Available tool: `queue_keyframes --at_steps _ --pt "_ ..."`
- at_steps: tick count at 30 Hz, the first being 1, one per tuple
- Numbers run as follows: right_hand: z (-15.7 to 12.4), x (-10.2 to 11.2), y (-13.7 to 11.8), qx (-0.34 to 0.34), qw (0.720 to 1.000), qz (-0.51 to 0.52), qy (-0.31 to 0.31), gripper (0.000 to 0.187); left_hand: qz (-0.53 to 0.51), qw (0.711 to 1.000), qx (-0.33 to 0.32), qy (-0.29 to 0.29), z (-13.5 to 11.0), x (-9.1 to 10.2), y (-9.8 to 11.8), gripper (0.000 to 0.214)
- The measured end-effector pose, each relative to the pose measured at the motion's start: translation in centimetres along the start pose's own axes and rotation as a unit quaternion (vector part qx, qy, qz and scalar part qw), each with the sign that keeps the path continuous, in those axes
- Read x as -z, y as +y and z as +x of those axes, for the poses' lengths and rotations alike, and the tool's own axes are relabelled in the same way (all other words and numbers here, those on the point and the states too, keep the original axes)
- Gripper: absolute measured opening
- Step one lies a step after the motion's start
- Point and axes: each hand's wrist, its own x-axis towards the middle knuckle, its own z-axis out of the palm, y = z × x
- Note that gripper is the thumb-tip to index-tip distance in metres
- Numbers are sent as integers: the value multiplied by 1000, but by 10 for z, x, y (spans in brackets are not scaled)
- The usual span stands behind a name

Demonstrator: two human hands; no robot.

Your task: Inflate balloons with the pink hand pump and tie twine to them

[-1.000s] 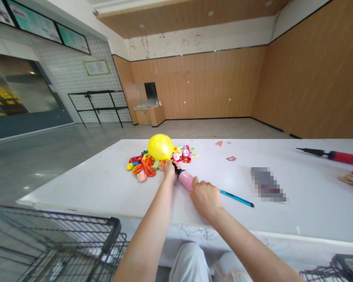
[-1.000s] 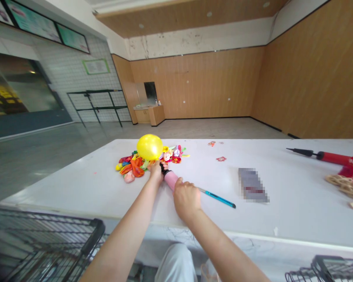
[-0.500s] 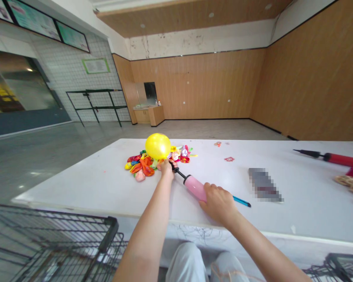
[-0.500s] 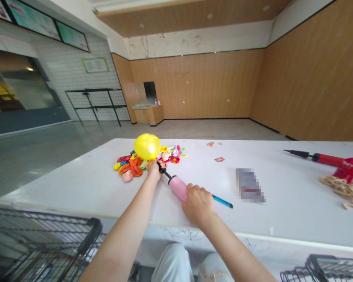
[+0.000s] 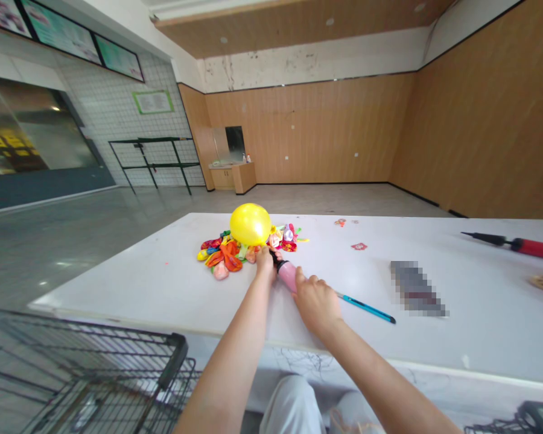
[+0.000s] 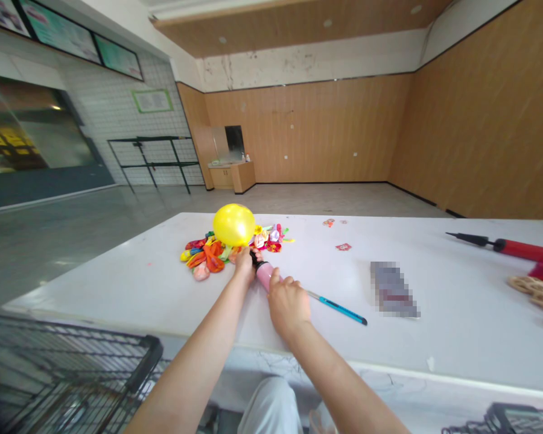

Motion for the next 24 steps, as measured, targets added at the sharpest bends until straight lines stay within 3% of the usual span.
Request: queue_keyframes --at_steps 3,7,17,20,24 --pt "12 -1 -6 1 1000 14 1 55 30 999 -17 13 -4 0 2 19" --pt "8 1 0 -15 999 35 -2 43 47 998 -22 32 -7 -2 2 18" --pt "-54 10 45 -11 999 -30 -8 26 34 998 -5 55 6 -6 5 19" --pt "-58 9 42 -22 999 -42 -6 24 17 998 -12 59 9 -3 8 19" --pt "-40 3 26 -27 999 -32 13 23 7 999 -2 32 3 -3 7 19"
